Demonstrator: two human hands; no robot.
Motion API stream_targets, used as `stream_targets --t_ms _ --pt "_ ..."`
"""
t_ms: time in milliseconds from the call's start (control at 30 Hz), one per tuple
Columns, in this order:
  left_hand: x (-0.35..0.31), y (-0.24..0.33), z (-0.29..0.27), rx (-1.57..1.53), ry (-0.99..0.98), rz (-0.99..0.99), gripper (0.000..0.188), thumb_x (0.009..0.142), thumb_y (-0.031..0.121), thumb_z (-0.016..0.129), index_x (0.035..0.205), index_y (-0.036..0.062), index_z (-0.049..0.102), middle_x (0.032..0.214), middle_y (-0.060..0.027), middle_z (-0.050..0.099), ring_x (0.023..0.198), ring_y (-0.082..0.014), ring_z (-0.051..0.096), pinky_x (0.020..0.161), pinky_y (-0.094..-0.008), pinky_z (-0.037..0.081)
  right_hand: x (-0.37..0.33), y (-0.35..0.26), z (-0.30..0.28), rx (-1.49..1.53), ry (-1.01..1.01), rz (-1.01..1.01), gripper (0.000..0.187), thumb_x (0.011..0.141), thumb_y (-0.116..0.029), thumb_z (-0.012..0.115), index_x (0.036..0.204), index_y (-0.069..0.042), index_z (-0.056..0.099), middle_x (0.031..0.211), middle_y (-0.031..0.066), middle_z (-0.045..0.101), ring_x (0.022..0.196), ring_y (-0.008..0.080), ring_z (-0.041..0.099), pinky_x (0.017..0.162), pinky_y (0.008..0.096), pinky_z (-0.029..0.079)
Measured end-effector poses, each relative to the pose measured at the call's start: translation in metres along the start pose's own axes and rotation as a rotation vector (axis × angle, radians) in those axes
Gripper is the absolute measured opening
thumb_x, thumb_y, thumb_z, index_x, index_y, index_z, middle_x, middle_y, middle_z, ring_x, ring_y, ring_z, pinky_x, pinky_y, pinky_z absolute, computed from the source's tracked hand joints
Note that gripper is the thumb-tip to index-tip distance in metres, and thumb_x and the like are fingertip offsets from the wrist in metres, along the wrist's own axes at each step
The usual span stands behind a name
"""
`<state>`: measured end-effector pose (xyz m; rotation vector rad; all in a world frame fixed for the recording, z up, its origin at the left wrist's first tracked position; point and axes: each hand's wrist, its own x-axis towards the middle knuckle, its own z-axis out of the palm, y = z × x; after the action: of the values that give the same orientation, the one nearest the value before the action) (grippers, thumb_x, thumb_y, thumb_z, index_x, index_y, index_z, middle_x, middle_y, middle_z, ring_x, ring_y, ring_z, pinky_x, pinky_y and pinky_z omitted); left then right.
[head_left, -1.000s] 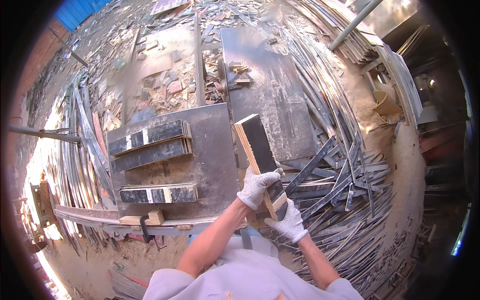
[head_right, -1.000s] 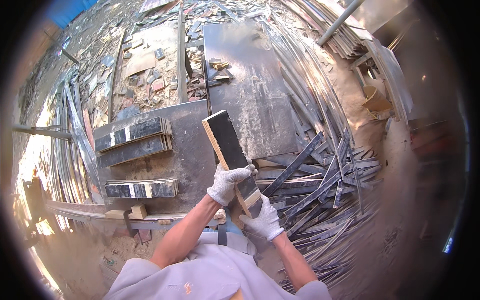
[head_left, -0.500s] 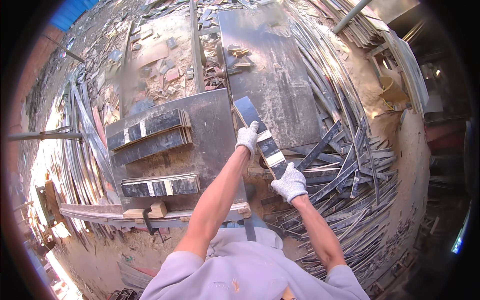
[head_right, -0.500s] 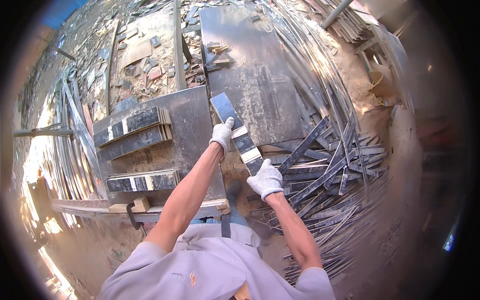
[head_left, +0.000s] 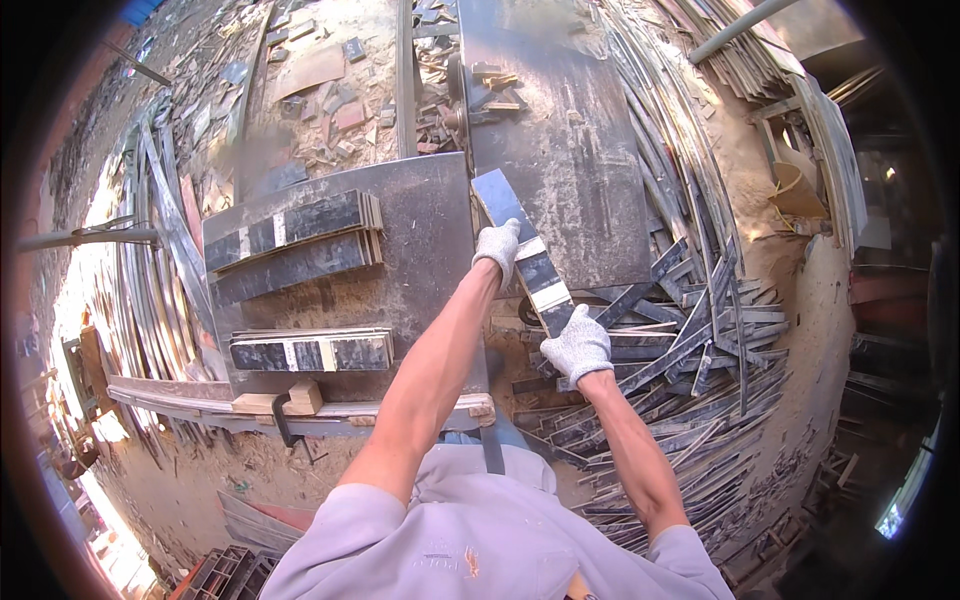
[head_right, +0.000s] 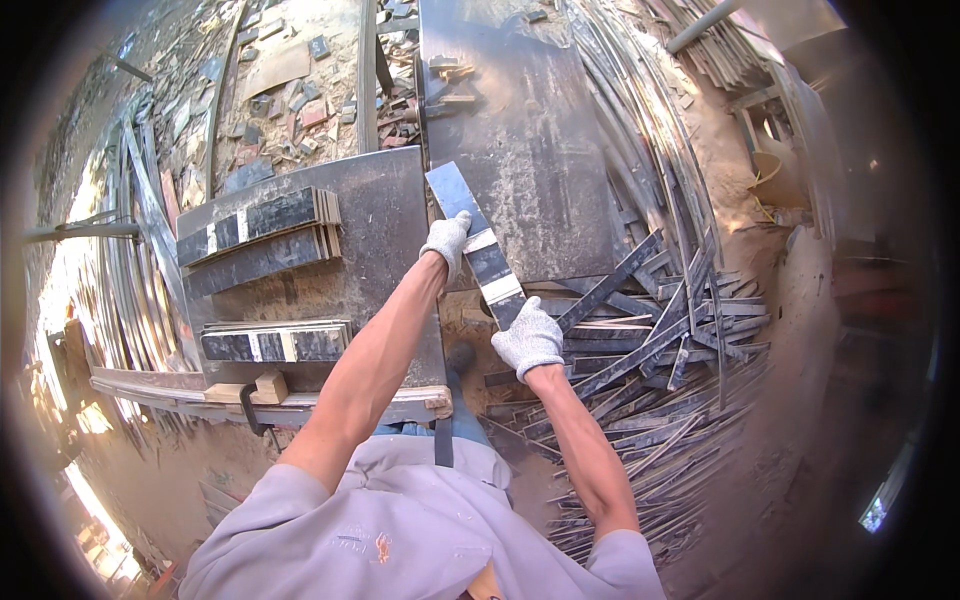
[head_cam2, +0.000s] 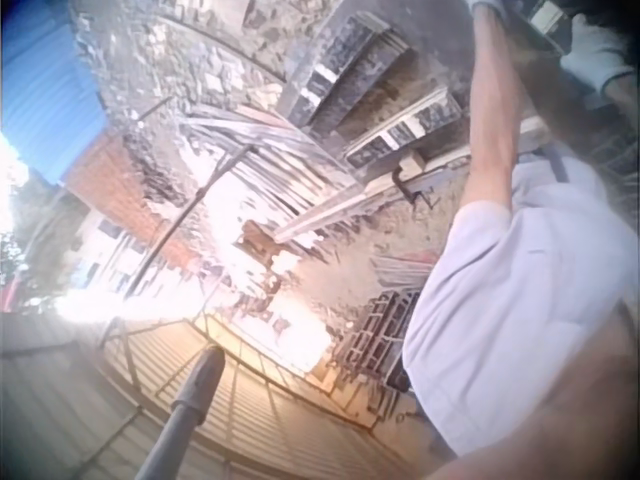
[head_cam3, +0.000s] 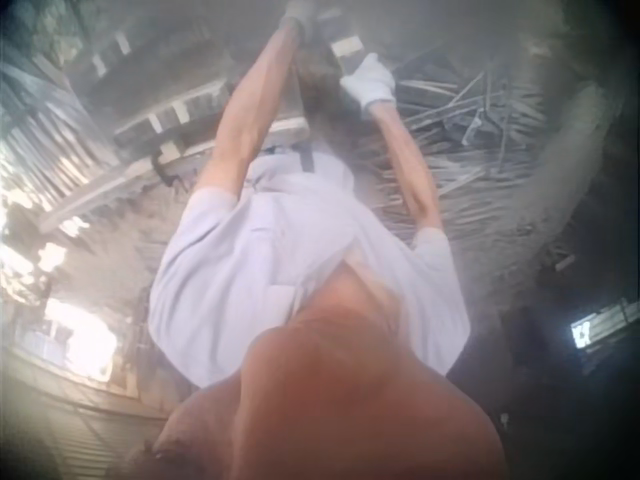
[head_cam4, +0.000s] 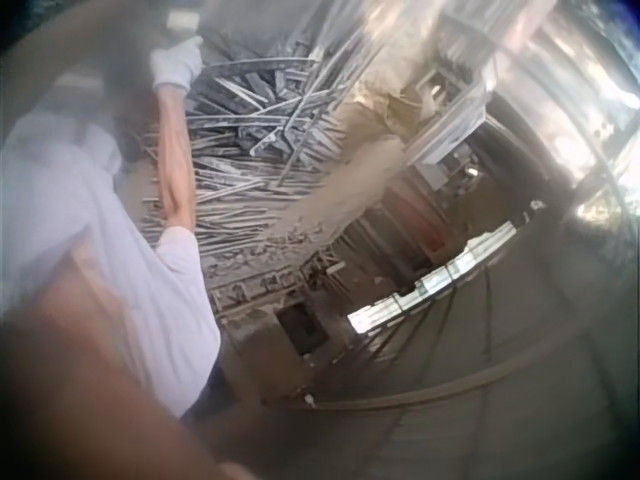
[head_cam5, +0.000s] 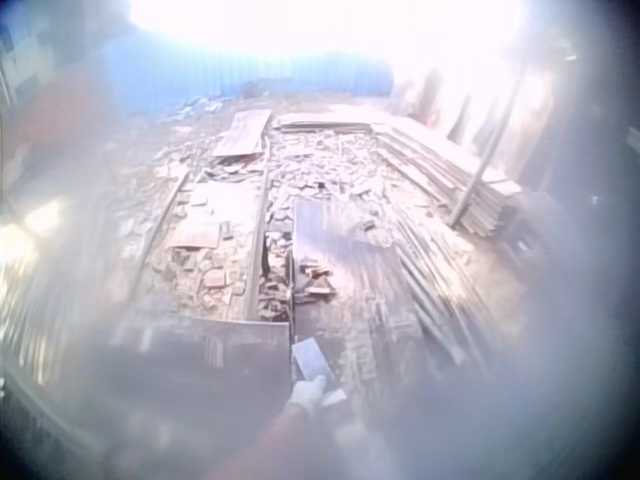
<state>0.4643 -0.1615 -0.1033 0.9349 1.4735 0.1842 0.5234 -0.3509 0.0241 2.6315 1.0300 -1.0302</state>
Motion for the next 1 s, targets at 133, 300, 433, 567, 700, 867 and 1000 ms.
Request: stream_targets --t_ms 133,300,433,567,700,867,1000 --pt "-0.002 0.011 -0.007 0.015 0.001 -0.012 0.053 0.095 0.04 0.068 0.117 -0.0085 0.074 0.11 -0.0227 0.077 0.099 -0.0304 0.073 0.085 -0.0456 0.054 0.005 -0.007 -0.003 -0.002 0.006 -0.012 0.062 0.077 -0.026 0.071 0.123 0.008 0.049 0.102 0.0315 0.073 0.098 0.045 0.074 0.087 0.0511 0.059" --pt "0.031 0.004 -0.004 0.031 0.037 0.063 0.055 0.097 0.043 0.068 0.119 -0.0074 0.074 0.117 -0.0246 0.076 0.11 -0.0325 0.074 0.09 -0.0426 0.055 0.015 -0.015 -0.005 0.026 0.015 -0.022 0.068 0.073 -0.028 0.076 0.123 0.009 0.049 0.101 0.0321 0.072 0.098 0.0464 0.073 0.087 0.0504 0.058" --pt "0.036 0.003 -0.002 -0.027 0.04 0.038 0.056 0.097 0.044 0.067 0.12 -0.0074 0.073 0.119 -0.0245 0.076 0.111 -0.0324 0.073 0.091 -0.0429 0.054 0.019 -0.014 -0.005 0.03 0.015 -0.025 0.07 0.071 -0.029 0.077 0.122 0.009 0.049 0.099 0.032 0.072 0.097 0.047 0.073 0.087 0.0506 0.058" --pt "0.027 0.011 -0.003 -0.085 0.009 0.025 0.055 0.098 0.043 0.066 0.121 -0.0076 0.072 0.117 -0.0233 0.076 0.106 -0.0318 0.072 0.09 -0.0437 0.053 0.02 -0.013 -0.006 0.026 0.029 -0.024 0.07 0.071 -0.028 0.077 0.122 0.01 0.049 0.099 0.0322 0.072 0.097 0.0468 0.073 0.087 0.0507 0.058" --pt "0.019 0.022 -0.006 0.001 -0.016 0.069 0.05 0.1 0.039 0.069 0.121 -0.0064 0.073 0.116 -0.0177 0.076 0.1 -0.0255 0.069 0.088 -0.0426 0.052 0.025 -0.012 -0.007 0.011 0.018 -0.013 0.07 0.071 -0.028 0.077 0.123 0.011 0.049 0.1 0.033 0.072 0.097 0.0469 0.073 0.087 0.0507 0.058" --pt "0.034 0.017 -0.006 0.035 -0.005 0.096 0.051 0.101 0.04 0.067 0.12 -0.0067 0.073 0.116 -0.0192 0.076 0.101 -0.0266 0.069 0.088 -0.0428 0.052 0.024 -0.017 -0.016 0.008 0.012 -0.015 0.071 0.072 -0.028 0.076 0.125 0.012 0.048 0.103 0.0345 0.072 0.1 0.0471 0.073 0.089 0.0506 0.058" --pt "0.053 0.016 -0.009 0.197 -0.002 0.167 0.05 0.102 0.039 0.065 0.123 -0.0059 0.072 0.117 -0.0191 0.076 0.102 -0.0274 0.069 0.089 -0.0425 0.052 0.028 -0.021 -0.018 0.003 0.008 -0.021 0.073 0.072 -0.028 0.076 0.126 0.013 0.048 0.105 0.0347 0.072 0.102 0.0471 0.073 0.09 0.0501 0.058"
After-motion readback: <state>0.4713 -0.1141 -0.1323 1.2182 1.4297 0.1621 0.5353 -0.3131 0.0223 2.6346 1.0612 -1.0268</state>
